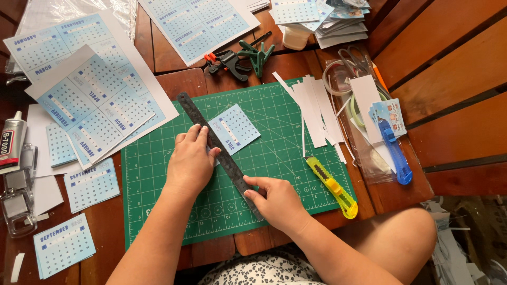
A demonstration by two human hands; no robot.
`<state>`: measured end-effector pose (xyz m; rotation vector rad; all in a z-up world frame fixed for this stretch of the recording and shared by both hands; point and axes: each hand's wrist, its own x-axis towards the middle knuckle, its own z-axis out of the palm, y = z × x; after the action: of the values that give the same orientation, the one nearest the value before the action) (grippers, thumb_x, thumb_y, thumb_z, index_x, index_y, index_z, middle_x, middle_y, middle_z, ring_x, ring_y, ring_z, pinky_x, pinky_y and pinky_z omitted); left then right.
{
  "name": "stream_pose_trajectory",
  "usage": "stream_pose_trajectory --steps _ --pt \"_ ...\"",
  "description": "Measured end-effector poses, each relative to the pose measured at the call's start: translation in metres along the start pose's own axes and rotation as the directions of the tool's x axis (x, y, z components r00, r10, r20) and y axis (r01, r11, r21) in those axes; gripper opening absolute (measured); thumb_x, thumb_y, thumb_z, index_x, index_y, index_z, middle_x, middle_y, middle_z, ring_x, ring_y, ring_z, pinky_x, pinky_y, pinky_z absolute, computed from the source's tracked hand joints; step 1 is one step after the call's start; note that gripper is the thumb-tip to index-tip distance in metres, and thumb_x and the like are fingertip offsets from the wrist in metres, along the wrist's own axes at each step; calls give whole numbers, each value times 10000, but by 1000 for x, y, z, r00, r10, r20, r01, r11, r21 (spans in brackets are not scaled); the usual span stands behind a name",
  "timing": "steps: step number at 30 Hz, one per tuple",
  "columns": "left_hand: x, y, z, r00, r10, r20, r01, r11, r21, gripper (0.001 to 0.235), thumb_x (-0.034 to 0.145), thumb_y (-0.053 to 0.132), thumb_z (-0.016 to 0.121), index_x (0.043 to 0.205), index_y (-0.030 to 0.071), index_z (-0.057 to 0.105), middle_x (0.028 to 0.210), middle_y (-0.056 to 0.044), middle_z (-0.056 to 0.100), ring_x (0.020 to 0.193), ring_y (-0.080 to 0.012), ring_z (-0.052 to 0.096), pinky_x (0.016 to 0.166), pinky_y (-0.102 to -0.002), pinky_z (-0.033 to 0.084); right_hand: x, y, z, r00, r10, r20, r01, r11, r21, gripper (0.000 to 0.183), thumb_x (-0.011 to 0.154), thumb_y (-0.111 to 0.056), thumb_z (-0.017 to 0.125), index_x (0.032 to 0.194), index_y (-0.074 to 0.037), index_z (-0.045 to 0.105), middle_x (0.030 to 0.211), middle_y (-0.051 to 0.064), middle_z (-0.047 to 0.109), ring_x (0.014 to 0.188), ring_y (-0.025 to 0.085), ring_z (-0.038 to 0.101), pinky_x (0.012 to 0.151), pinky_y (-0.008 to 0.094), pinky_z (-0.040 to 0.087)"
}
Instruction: The person uses a metal ruler and a yellow utility knife to cut printed calendar sheets on a green cutting mat. They measure and trim the sheets into smaller sections, then fold and separate them. The person continues cutting additional sheets and discards the offcuts.
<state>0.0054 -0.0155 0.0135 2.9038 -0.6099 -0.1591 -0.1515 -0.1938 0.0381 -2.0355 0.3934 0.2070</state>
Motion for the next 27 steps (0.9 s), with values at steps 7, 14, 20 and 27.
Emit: stream_pose_trajectory --steps 7,14,20,27 --pt "-2 0 0 999 16 -37 -16 1000 -3 674 939 454 656 1488 81 540 1489 -95 511 1302 -291 516 1010 -435 571 2 2 1 1000 -13 -4 13 1000 0 322 870 -208 763 1186 -244 814 566 43 653 570 143 628 543 280 532" --pt "-3 2 -3 1000 7 -27 -7 1000 -11 672 945 460 647 1491 83 537 1493 -93 510 1305 -293 514 1012 -438 569 1 4 1 1000 -8 -12 9 999 33 317 872 -194 761 1182 -236 816 567 36 665 568 129 628 541 266 531" --pt "-3 5 -5 1000 -9 -13 9 1000 -21 666 949 442 646 1491 72 535 1532 -86 486 1300 -296 508 1032 -438 558 2 3 1 1000 -12 -13 12 999 32 320 872 -184 762 1185 -225 813 563 39 655 568 128 624 533 269 525" --pt "1 2 -5 999 6 44 -6 1000 -4 719 936 454 660 1515 58 502 1575 -73 470 1323 -292 492 1054 -424 543 3 3 2 1000 -19 -6 19 1000 15 321 873 -176 755 1187 -214 810 580 40 664 577 131 621 537 267 525"
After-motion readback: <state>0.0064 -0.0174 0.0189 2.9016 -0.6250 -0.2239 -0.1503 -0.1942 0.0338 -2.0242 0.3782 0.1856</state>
